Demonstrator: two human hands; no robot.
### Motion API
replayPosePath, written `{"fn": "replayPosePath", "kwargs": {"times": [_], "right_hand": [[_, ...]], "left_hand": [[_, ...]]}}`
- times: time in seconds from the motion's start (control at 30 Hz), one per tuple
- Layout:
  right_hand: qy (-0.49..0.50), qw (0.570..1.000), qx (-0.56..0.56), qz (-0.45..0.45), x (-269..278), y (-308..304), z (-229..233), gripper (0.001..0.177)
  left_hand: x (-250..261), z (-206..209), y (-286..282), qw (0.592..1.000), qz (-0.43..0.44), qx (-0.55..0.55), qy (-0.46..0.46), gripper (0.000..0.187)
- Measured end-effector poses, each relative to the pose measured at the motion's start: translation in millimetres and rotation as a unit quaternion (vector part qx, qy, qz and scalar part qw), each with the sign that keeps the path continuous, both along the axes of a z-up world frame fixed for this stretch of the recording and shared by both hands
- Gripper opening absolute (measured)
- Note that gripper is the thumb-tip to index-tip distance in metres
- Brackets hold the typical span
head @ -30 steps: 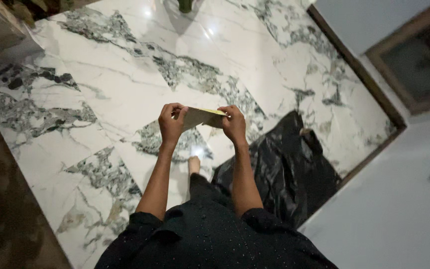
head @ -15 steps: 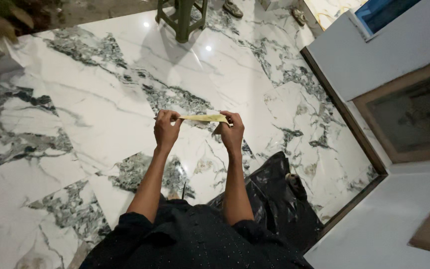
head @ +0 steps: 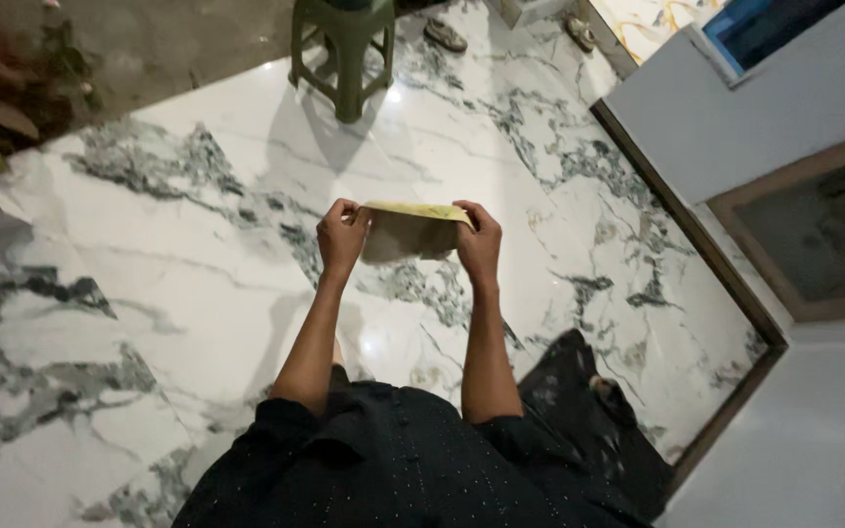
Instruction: The person wipes a wooden door frame with a yellow cloth, then walks to a bucket to wet and wring the cloth. They return to wipe the door frame and a nearby glass panel with the damp cloth.
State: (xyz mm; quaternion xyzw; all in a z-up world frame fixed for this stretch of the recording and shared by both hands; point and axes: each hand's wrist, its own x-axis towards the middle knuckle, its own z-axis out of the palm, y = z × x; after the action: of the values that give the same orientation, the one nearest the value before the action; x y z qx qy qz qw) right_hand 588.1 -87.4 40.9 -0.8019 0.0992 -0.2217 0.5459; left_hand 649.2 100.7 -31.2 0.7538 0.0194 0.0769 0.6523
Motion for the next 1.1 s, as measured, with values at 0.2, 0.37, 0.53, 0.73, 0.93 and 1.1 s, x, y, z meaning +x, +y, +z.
{"fn": "replayPosePath", "kwargs": {"times": [0.2,0.37,0.53,0.73,0.93,1.1], "right_hand": [[-0.015,1.000,0.016,-0.003,86,7,-7,0.025],[0.038,0.997,0.049,-0.045,137,10,-16,0.018],[0.041,0.997,0.069,-0.022,214,-4,-27,0.025],[0.053,0.993,0.085,0.068,334,-24,-40,0.024],[0.117,0.970,0.025,0.211,439,-34,-20,0.043],[0.142,0.953,0.020,0.266,484,-19,-28,0.043]], "left_hand": [[93,6,9,0.999,0.026,-0.017,-0.021,0.021],[143,-27,15,1.000,-0.005,-0.017,0.003,0.014],[210,-32,10,1.000,-0.002,-0.021,-0.019,0.013],[303,-14,4,0.998,0.044,-0.026,-0.028,0.009],[398,8,-50,0.988,-0.026,-0.134,-0.068,0.009],[442,10,-69,0.986,-0.118,-0.088,-0.084,0.012]]}}
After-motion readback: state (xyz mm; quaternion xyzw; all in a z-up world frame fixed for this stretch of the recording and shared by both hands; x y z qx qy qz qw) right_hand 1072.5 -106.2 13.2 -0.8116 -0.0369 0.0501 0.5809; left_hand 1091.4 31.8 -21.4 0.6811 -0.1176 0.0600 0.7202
